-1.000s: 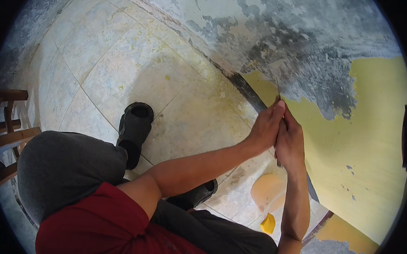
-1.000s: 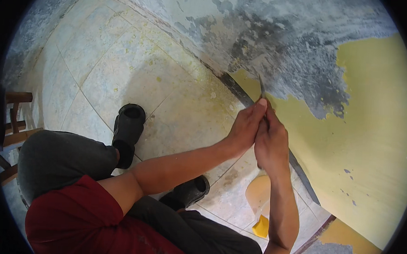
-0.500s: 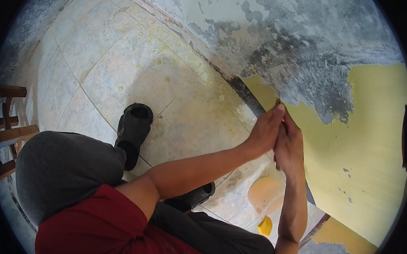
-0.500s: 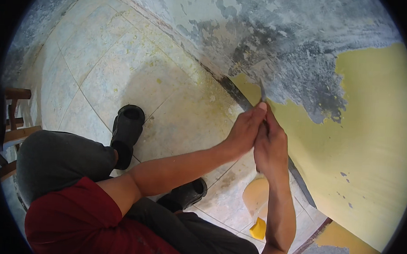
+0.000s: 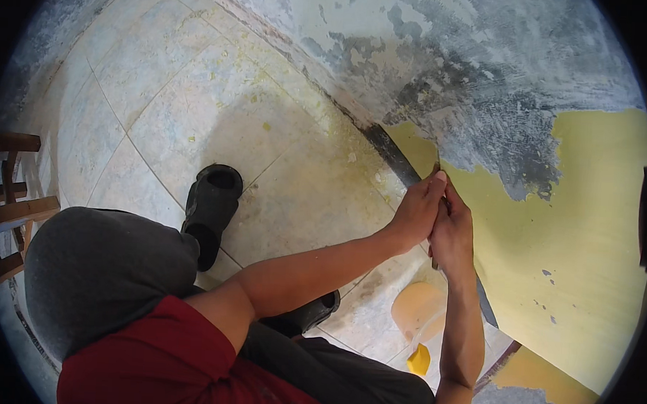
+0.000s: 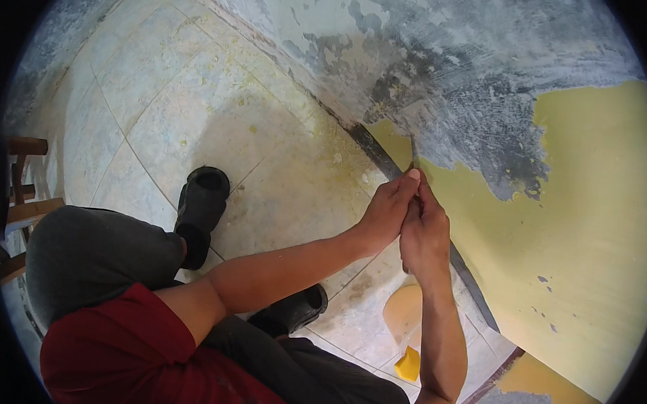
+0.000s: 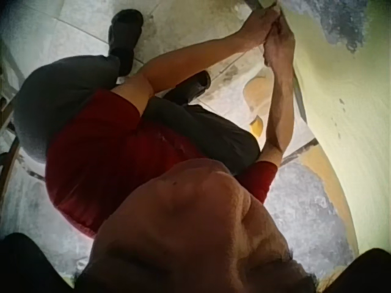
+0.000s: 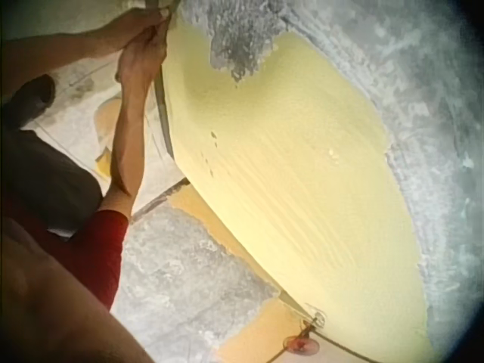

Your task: The person scrapes old paint or wallpaper off a wall using a scraper and a utility knife.

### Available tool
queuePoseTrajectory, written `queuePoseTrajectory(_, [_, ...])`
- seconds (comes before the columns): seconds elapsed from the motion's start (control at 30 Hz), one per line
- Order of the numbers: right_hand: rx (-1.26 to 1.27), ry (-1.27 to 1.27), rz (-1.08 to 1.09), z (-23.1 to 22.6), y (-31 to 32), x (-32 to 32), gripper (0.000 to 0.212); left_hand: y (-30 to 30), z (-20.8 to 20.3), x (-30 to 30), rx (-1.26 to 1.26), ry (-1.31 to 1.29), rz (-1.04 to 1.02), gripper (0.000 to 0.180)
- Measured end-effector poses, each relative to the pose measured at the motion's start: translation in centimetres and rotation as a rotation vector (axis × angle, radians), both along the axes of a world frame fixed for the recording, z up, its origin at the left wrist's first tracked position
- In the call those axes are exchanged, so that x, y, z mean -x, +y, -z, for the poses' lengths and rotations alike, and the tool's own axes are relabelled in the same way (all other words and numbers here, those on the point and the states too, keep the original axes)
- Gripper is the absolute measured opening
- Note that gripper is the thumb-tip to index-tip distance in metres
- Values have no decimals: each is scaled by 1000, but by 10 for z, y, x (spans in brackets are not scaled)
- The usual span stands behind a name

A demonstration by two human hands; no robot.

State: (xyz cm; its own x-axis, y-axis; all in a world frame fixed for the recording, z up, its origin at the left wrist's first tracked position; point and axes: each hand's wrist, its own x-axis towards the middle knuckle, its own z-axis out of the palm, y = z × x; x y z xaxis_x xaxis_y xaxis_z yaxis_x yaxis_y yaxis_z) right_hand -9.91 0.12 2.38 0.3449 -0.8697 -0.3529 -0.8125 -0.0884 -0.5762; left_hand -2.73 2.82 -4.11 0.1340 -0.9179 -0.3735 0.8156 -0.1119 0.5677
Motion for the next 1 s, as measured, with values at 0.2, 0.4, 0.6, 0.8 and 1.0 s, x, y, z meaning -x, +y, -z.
queuePoseTrajectory(0.2, [-175, -184, 147, -23, 8, -11, 42, 0, -12, 0, 73, -231, -104, 51])
queuePoseTrajectory(0.4, [-178, -265, 174, -12, 12, -8, 42, 5, -10, -4, 65, -138, 4, 48])
queuePoseTrajectory(0.6, [133, -248, -60, 18, 7, 7, 40, -1, 4, 9, 127, -465, -269, 50])
queuePoseTrajectory(0.8, [-250, -269, 180, -10, -1, -11, 39, -1, -14, -6, -17, -153, -51, 50])
queuePoseTrajectory(1.0, [-175, -328, 181, 4, 2, 0, 40, -7, -9, -4, 38, -308, -116, 48])
